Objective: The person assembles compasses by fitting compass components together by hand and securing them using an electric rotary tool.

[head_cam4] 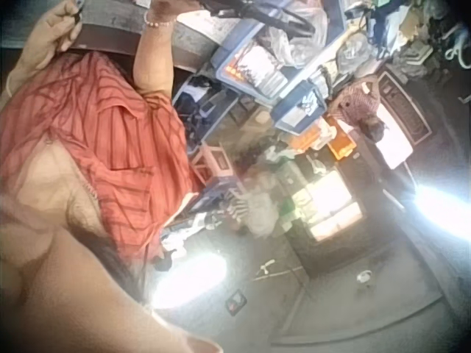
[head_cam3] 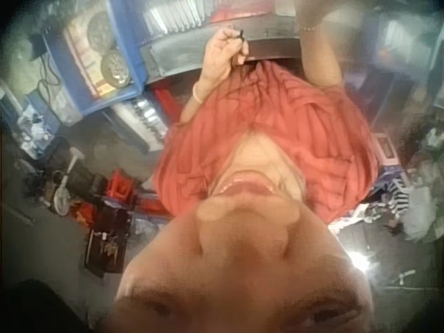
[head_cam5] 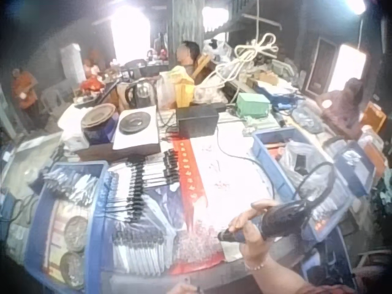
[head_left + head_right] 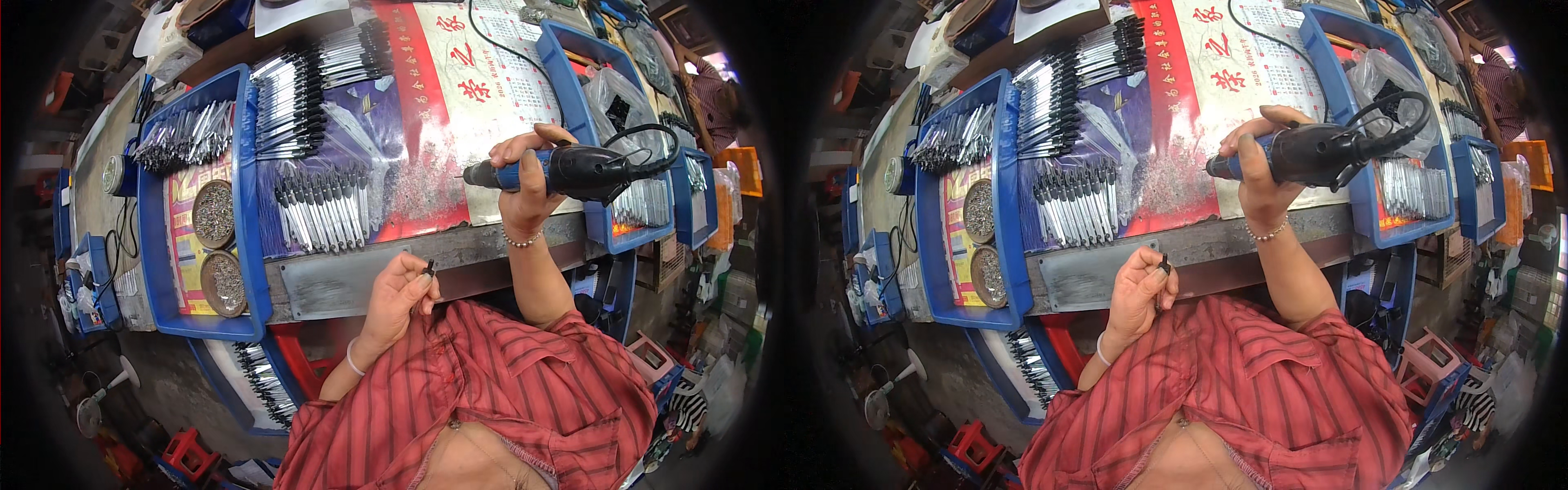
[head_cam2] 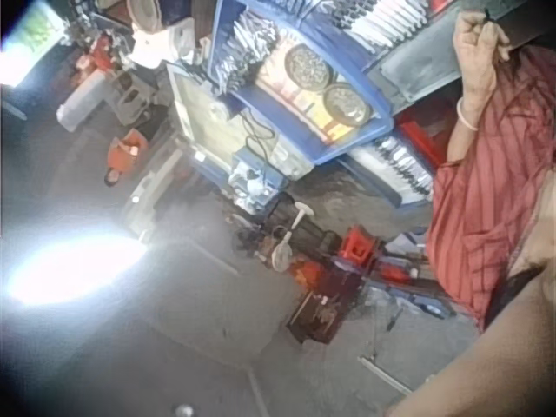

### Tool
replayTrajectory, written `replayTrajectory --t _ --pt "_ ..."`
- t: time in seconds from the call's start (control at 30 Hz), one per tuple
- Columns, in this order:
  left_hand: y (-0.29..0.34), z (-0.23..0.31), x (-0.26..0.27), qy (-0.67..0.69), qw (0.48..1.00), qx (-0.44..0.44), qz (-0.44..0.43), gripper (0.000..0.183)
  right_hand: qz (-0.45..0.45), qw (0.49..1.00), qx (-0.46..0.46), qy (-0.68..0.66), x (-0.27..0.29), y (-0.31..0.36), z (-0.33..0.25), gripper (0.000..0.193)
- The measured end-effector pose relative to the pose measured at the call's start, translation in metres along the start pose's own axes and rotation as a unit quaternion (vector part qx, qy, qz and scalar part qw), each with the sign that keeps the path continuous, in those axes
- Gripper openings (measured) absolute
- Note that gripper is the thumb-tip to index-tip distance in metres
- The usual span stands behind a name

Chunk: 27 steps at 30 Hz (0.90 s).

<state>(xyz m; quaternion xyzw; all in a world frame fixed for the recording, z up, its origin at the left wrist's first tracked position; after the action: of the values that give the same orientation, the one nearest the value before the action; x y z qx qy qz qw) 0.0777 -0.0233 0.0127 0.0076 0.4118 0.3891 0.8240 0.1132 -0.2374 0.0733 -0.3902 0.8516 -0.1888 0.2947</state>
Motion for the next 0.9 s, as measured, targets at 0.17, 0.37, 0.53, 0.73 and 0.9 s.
replayTrajectory --t 0.17,0.37,0.53,0.73,0.9 --pt "-0.003 0.001 0.0 0.008 1.0 -0.005 -0.002 0.013 0.003 0.999 -0.017 0.027 -0.001 0.002 0.006 0.034" --pt "-0.005 -0.001 0.001 0.054 0.998 -0.007 -0.019 0.015 0.009 0.999 -0.018 0.028 -0.003 0.004 -0.004 0.037" --pt "-0.01 -0.005 0.001 0.147 0.989 0.018 -0.012 0.011 0.006 0.995 -0.012 -0.095 -0.008 0.006 -0.034 0.038" --pt "-0.017 -0.009 -0.006 0.18 0.983 0.042 -0.02 0.016 -0.072 0.982 -0.032 -0.17 -0.018 0.015 -0.077 0.05" --pt "-0.015 -0.009 -0.011 0.206 0.976 0.07 0.003 0.016 -0.115 0.973 -0.071 -0.187 -0.023 0.024 -0.096 0.056"
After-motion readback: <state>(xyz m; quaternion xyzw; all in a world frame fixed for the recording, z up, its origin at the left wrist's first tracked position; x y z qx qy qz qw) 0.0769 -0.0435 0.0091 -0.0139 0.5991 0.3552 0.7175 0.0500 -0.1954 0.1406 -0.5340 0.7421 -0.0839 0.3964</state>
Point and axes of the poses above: each hand's wrist, its own y-axis away from the middle knuckle, its own x-axis out of the back of the hand, z = x × y, the point moved 3 cm from there along -y, towards the middle knuckle, and after that the axes turned 3 degrees about -y, right-handed, at the moved point
